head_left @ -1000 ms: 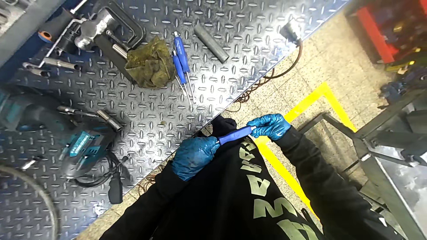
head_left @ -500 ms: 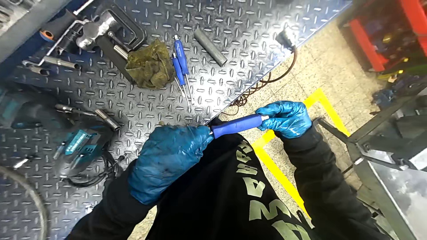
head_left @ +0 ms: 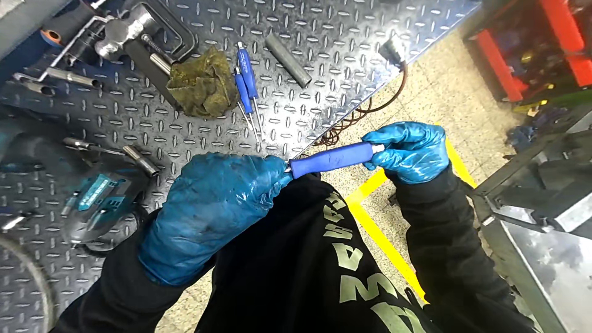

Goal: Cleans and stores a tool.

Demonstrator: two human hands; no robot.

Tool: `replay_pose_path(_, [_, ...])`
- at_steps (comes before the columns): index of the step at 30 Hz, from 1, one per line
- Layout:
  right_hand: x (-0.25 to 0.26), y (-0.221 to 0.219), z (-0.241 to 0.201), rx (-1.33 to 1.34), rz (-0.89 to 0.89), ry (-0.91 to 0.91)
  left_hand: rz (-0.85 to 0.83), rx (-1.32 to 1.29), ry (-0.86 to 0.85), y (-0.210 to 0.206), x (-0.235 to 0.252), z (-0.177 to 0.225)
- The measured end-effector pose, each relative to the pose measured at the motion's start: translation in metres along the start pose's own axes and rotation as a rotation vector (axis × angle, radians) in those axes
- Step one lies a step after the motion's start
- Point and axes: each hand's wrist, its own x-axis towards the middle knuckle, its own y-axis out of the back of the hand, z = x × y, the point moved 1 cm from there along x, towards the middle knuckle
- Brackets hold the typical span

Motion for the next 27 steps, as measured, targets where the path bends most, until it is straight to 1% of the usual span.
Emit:
replay_pose_path(7, [0.003,-0.002,-0.002,0.026,0.015,0.040,0.005,0.006,-0.009,0.005,0.003,-0.001])
replay_pose_path(12, [-0.001,0.007,-0.012,-0.120,0.015,0.065,0.019,-0.044,-0.022,0.013,0.003,-0.001])
replay_pose_path(14, [-0.002,0.010,-0.018,-0.146,0.022,0.056,0.080,-0.043,-0.055,0.000,-0.003,-0.016])
replay_pose_path(15, [-0.002,0.011,-0.020,-0.140,0.026,0.057,0.152,-0.024,-0.068,-0.019,-0.011,-0.032])
replay_pose_path(16, [-0.001,0.012,-0.021,-0.130,0.025,0.059,0.168,-0.019,-0.070,-0.031,-0.016,-0.043])
replay_pose_path(18, [0.001,0.013,-0.022,-0.119,0.022,0.063,0.178,-0.017,-0.076,-0.038,-0.019,-0.052])
replay_pose_path(20, [0.003,0.012,-0.022,-0.112,0.017,0.067,0.205,-0.021,-0.080,-0.030,-0.017,-0.047])
replay_pose_path(21, [0.005,0.011,-0.023,-0.111,0.014,0.072,0.183,-0.031,-0.077,-0.015,-0.011,-0.036])
replay_pose_path(22, [0.007,0.009,-0.024,-0.114,0.010,0.081,0.107,-0.054,-0.068,0.008,-0.002,-0.020])
replay_pose_path(23, [0.009,0.006,-0.025,-0.115,0.012,0.094,0.058,-0.066,-0.057,0.020,0.004,-0.011])
replay_pose_path(25, [0.011,-0.005,-0.033,-0.121,0.049,0.088,0.045,-0.101,-0.039,0.025,0.007,-0.002])
replay_pose_path(27, [0.016,-0.023,-0.041,-0.149,0.102,0.029,0.096,-0.139,-0.001,0.018,0.003,0.002])
